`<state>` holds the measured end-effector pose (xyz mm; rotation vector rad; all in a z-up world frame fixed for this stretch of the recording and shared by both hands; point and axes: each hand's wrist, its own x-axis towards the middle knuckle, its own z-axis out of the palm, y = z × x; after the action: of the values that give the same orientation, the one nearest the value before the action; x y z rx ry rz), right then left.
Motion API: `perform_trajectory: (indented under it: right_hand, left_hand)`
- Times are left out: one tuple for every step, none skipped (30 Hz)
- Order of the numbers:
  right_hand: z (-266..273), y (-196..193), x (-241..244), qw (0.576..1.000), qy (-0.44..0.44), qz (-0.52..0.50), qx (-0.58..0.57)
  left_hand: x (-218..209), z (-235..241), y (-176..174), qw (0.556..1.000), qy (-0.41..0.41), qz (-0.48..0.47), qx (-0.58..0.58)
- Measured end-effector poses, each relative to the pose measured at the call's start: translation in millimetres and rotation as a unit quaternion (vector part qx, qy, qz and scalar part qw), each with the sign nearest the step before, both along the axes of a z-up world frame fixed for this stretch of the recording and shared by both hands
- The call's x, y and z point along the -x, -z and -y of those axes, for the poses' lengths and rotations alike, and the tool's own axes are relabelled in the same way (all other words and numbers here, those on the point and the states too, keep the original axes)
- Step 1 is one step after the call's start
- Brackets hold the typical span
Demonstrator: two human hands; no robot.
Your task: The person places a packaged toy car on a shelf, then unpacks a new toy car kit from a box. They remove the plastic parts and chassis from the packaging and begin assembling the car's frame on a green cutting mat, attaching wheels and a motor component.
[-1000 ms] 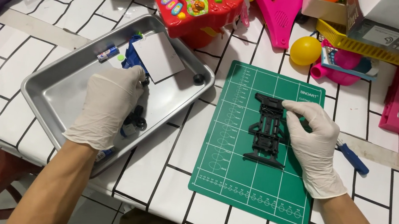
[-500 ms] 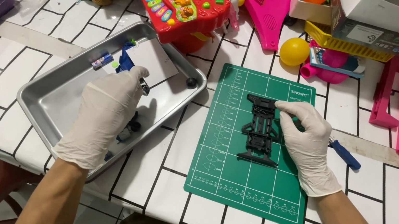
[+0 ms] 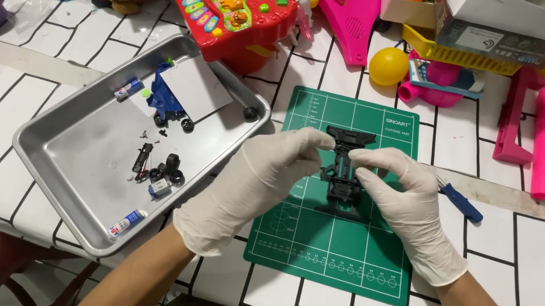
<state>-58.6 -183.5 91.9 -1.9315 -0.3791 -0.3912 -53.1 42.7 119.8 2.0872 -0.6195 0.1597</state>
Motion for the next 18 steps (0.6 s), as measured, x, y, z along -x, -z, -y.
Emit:
perform_trajectory:
  right_hand:
    - [-2, -3, 3, 0.999, -0.022, -0.021, -0.026]
    - [-1, -1, 2, 0.999, -0.019, -0.022, -0.026]
    - [1, 1, 1, 0.998, -0.026, -0.053, -0.034]
    - [3, 3, 1, 0.995, -0.033, -0.084, -0.042]
    - [4, 5, 0, 0.995, -0.030, -0.084, -0.043]
    - [5, 7, -2, 0.993, -0.018, -0.107, -0.042]
    - [7, 10, -2, 0.991, -0.005, -0.129, -0.041]
    - [8, 10, -3, 0.991, -0.002, -0.130, -0.041]
    - [10, 11, -5, 0.991, 0.004, -0.132, -0.038]
    - [11, 11, -6, 0.990, 0.010, -0.133, -0.035]
    - [11, 7, -6, 0.990, 0.010, -0.135, -0.035]
    - [11, 4, -6, 0.988, 0.006, -0.147, -0.038]
    - [10, 0, -6, 0.986, 0.002, -0.160, -0.039]
    - [11, -1, -7, 0.986, 0.002, -0.161, -0.039]
    - [12, -1, -8, 0.986, 0.000, -0.163, -0.026]
    - [14, -1, -9, 0.986, -0.003, -0.165, -0.014]
    - [12, -4, -9, 0.986, -0.003, -0.167, -0.014]
    - [10, -8, -8, 0.984, -0.007, -0.176, -0.009]
  left_hand:
    - [-3, 7, 1, 1.000, 0.016, 0.000, -0.009]
    - [-4, 12, -5, 1.000, 0.019, -0.001, -0.009]
    - [-5, 17, -11, 0.999, 0.049, -0.023, -0.004]
    - [-6, 21, -16, 0.996, 0.080, -0.045, 0.002]
    - [-5, 23, -18, 0.996, 0.082, -0.046, 0.001]
    - [-5, 25, -20, 0.993, 0.106, -0.048, 0.005]
    - [-4, 27, -22, 0.990, 0.130, -0.051, 0.008]
    - [-6, 29, -21, 0.990, 0.133, -0.052, 0.008]
    - [-8, 31, -19, 0.990, 0.134, -0.020, -0.035]
    - [-10, 33, -18, 0.988, 0.135, 0.011, -0.078]
    - [-10, 33, -17, 0.988, 0.135, 0.010, -0.078]
    - [-11, 34, -15, 0.987, 0.134, 0.012, -0.089]
    - [-12, 34, -14, 0.986, 0.132, 0.015, -0.099]
    - [-13, 34, -13, 0.986, 0.132, 0.014, -0.098]
    - [-13, 34, -11, 0.985, 0.129, 0.017, -0.113]
    - [-14, 34, -9, 0.983, 0.126, 0.020, -0.129]
    - [-14, 34, -8, 0.984, 0.126, 0.018, -0.128]
    - [-14, 33, -6, 0.982, 0.123, 0.021, -0.143]
